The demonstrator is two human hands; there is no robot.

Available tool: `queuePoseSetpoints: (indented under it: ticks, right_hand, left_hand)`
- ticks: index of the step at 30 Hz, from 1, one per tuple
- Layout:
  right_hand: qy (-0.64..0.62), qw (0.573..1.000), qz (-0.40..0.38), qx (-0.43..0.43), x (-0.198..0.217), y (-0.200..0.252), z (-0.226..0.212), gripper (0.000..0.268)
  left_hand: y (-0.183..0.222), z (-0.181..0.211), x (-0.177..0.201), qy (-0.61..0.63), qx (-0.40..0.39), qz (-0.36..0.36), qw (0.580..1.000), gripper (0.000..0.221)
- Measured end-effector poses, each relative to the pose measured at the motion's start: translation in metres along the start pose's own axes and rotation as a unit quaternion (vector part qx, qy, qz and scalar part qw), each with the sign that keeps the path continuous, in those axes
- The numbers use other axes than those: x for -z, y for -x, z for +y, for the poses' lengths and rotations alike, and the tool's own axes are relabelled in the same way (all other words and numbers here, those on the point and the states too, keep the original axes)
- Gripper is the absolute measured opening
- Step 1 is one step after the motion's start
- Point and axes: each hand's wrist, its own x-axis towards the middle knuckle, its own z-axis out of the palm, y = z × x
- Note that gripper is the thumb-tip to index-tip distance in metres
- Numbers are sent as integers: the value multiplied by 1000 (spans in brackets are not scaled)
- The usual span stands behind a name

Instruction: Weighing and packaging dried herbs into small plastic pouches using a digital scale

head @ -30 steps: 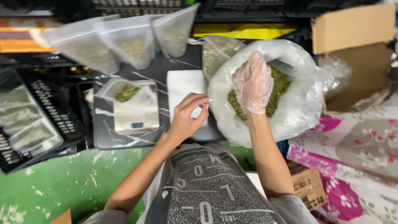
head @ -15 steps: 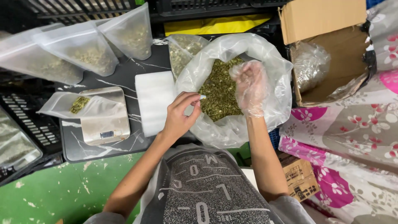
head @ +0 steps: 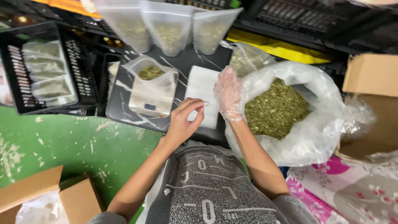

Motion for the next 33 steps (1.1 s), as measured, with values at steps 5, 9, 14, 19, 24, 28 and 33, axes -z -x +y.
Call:
queuePoseSetpoints:
  ticks: [5,9,14,19,24,28,33]
  right_hand:
    - [543,824,-41,156,-148,37,-50,30]
    - [495,808,-207,242,-214,47,-65,21]
    - [611,643,-369,277,-265,37,-55,64]
    - [696,573,-370,226,-287,24,-17,28]
    - [574,706,-386,152,-297,13,-45,30]
    - [562,768,-308,27,-286,2,-53,45]
    - [386,912,-136,29,-263,-14,-18,38]
  left_hand:
    - [-11,4,79,-76,31,82,993,20]
    - [-24,-31,148,-129,25,132,982,19]
    - [-37,-91,182,14,73,127,989,30]
    - [-45,-115,184,54,94,77,991,30]
    - [-47,-119,191,44,110,76,990,25]
    - [-49,-124,193,21,100,54,993,23]
    - [-48,-127,195,65,92,73,991,23]
